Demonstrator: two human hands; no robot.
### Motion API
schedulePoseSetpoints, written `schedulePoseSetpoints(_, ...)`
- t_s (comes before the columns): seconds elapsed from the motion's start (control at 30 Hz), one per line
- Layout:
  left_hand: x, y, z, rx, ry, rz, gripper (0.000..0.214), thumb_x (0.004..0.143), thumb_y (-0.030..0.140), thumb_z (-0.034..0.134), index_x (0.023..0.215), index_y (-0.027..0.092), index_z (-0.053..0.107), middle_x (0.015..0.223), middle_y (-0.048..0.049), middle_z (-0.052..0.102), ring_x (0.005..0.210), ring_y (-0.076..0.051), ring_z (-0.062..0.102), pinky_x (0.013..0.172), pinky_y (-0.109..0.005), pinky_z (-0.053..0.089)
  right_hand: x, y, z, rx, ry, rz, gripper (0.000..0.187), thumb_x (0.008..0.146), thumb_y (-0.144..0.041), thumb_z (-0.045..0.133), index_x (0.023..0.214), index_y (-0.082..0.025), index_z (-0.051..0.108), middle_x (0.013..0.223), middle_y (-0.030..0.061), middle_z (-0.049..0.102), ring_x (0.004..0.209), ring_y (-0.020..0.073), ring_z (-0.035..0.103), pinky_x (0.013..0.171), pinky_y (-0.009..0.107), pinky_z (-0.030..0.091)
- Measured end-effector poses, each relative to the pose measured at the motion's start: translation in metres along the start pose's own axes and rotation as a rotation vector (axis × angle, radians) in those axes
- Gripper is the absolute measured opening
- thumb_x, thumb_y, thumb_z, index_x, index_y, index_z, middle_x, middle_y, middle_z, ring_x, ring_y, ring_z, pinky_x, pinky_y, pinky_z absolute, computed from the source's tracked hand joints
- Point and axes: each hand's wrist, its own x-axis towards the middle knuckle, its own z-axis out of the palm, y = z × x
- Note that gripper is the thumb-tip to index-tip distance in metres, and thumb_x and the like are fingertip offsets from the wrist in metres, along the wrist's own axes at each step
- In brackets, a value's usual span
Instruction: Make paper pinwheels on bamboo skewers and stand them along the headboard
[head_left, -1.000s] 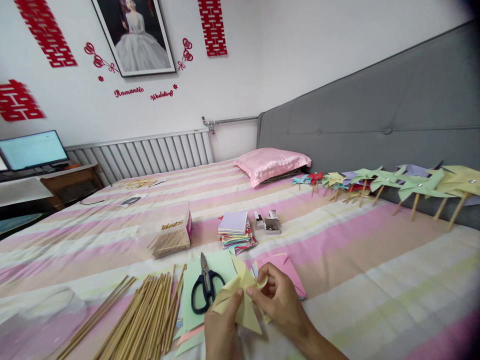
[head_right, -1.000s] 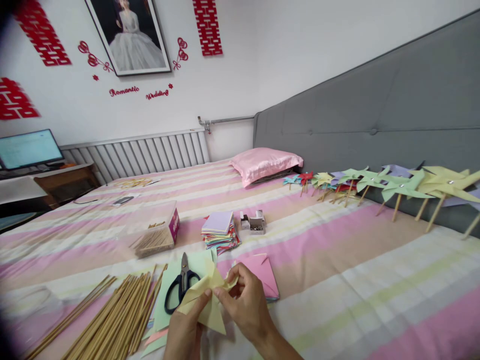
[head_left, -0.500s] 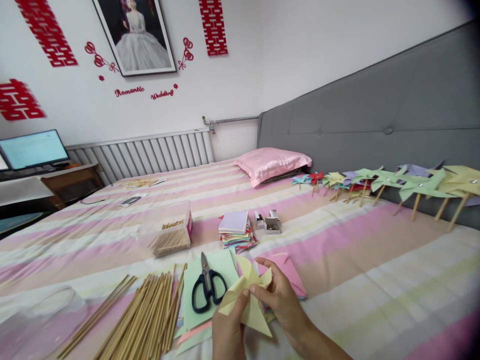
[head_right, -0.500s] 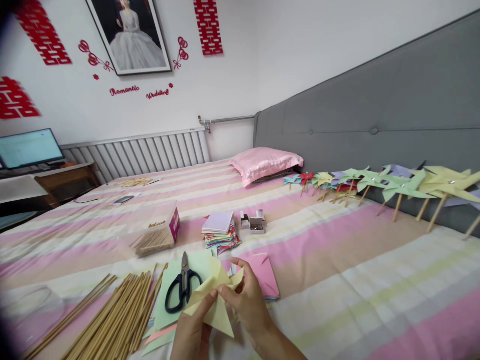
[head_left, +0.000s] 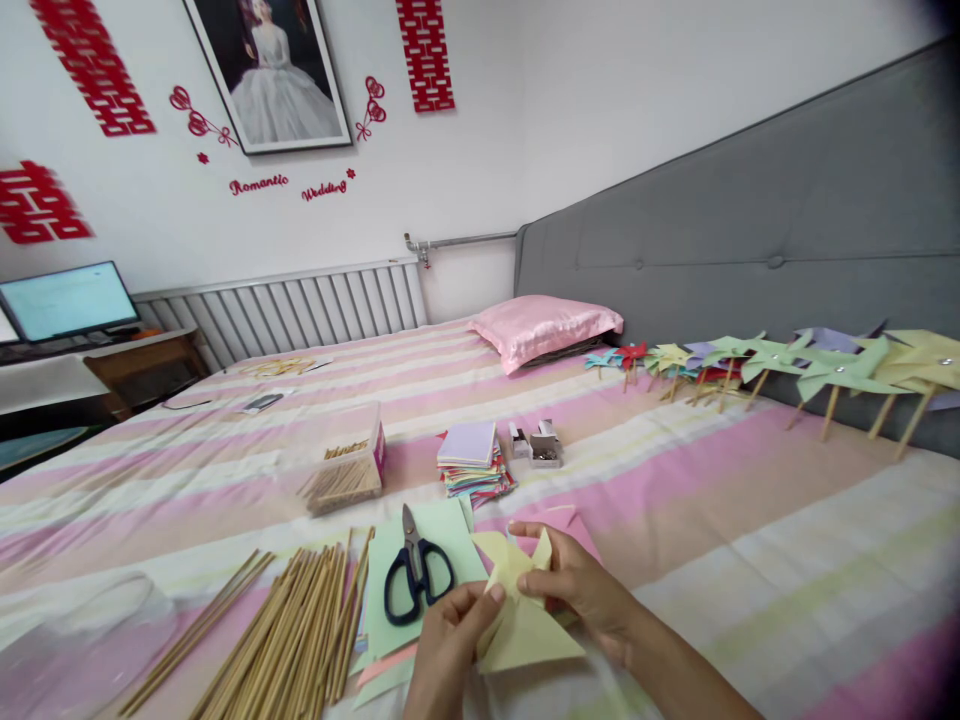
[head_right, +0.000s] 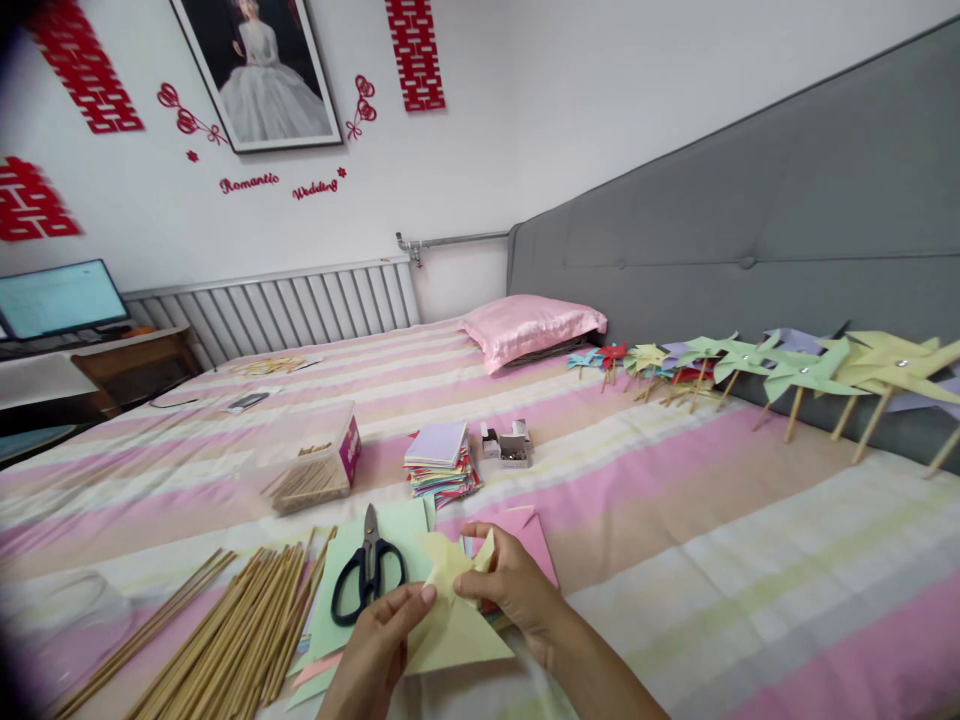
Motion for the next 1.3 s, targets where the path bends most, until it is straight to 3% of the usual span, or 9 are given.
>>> schedulePoseSetpoints(0.13,0.007,-0.013,-0.001,0.026,0.016,0.020,0.035,0.046,0.041,0.077,0.059,0.011,0.066,0.051,-0.0054,0.065,0.046,-0.016,0.056,0.051,-0.025,0.040,0.000,0.004,0.000,-0.059,-0.069,-0.018,0.061,0.057,-0.014,0.063,0.114,-0.015,0.042,0.062,-0.0052,0.057,0.050,0.0080,0.048,0.049,0.019,0.036)
schedulePoseSetpoints(0.47,0.007,-0.014,0.000,0.087,0.108,0.034,0.033,0.042,0.038,0.078,0.053,0.012,0.062,0.044,-0.0023,0.061,0.039,-0.012,0.049,0.044,-0.022,0.036,0.002,0.008,0.001,-0.108,-0.112,-0.093,0.065,0.056,-0.020,0.067,0.115,-0.018,0.040,0.063,-0.0053,0.056,0.054,0.0110,0.053,0.049,0.021,0.038)
schedulePoseSetpoints(0.6,0.007,-0.012,-0.005,0.015,0.191,0.065,0.028,0.048,0.035,0.076,0.054,0.013,0.062,0.042,0.0012,0.056,0.037,-0.009,0.045,0.043,-0.021,0.036,0.004,0.006,0.001,-0.221,-0.027,-0.249,0.067,0.057,-0.029,0.071,0.116,-0.018,0.040,0.079,0.0016,0.061,0.070,0.0170,0.058,0.064,0.029,0.044)
schedulePoseSetpoints(0.7,0.002,-0.004,-0.006,-0.073,0.256,0.058,0.021,0.053,0.029,0.074,0.060,0.014,0.061,0.043,0.0020,0.058,0.039,-0.010,0.049,0.044,-0.021,0.038,0.000,-0.001,0.003,-0.387,0.085,-0.421,0.055,0.065,-0.028,0.067,0.114,-0.020,0.043,0.094,0.0063,0.060,0.081,0.0184,0.057,0.071,0.031,0.044)
schedulePoseSetpoints(0.8,-0.005,0.004,-0.005,-0.141,0.274,0.067,0.015,0.058,0.023,0.071,0.064,0.014,0.060,0.046,0.0010,0.061,0.044,-0.012,0.055,0.046,-0.021,0.041,-0.006,-0.008,0.006,-0.487,0.130,-0.550,0.037,0.072,-0.024,0.059,0.107,-0.019,0.049,0.082,0.0035,0.061,0.070,0.0152,0.056,0.066,0.027,0.044)
schedulePoseSetpoints(0.93,-0.007,0.009,-0.005,-0.207,0.291,0.072,0.014,0.060,0.021,0.070,0.065,0.015,0.059,0.049,0.0009,0.062,0.048,-0.014,0.058,0.046,-0.022,0.042,-0.012,-0.006,0.010,-0.630,0.011,-0.562,0.019,0.075,-0.019,0.051,0.092,-0.018,0.058,0.061,-0.0010,0.058,0.053,0.0117,0.052,0.052,0.022,0.042)
schedulePoseSetpoints(1.1,-0.005,0.008,-0.005,-0.289,0.347,0.065,0.017,0.056,0.019,0.072,0.067,0.015,0.059,0.052,0.0035,0.060,0.048,-0.011,0.055,0.045,-0.019,0.040,-0.016,0.005,0.018,-0.824,-0.208,-0.574,0.031,0.070,-0.013,0.052,0.097,-0.024,0.064,0.058,-0.0024,0.064,0.048,0.0122,0.057,0.051,0.021,0.043)
schedulePoseSetpoints(1.3,-0.005,0.009,-0.002,-0.339,0.314,0.060,0.017,0.056,0.017,0.070,0.067,0.014,0.058,0.052,0.0047,0.058,0.052,-0.010,0.053,0.049,-0.019,0.040,-0.014,0.014,0.025,-0.771,-0.195,-0.534,0.019,0.073,-0.024,0.059,0.089,-0.025,0.070,0.066,-0.0003,0.070,0.054,0.0141,0.061,0.053,0.021,0.045)
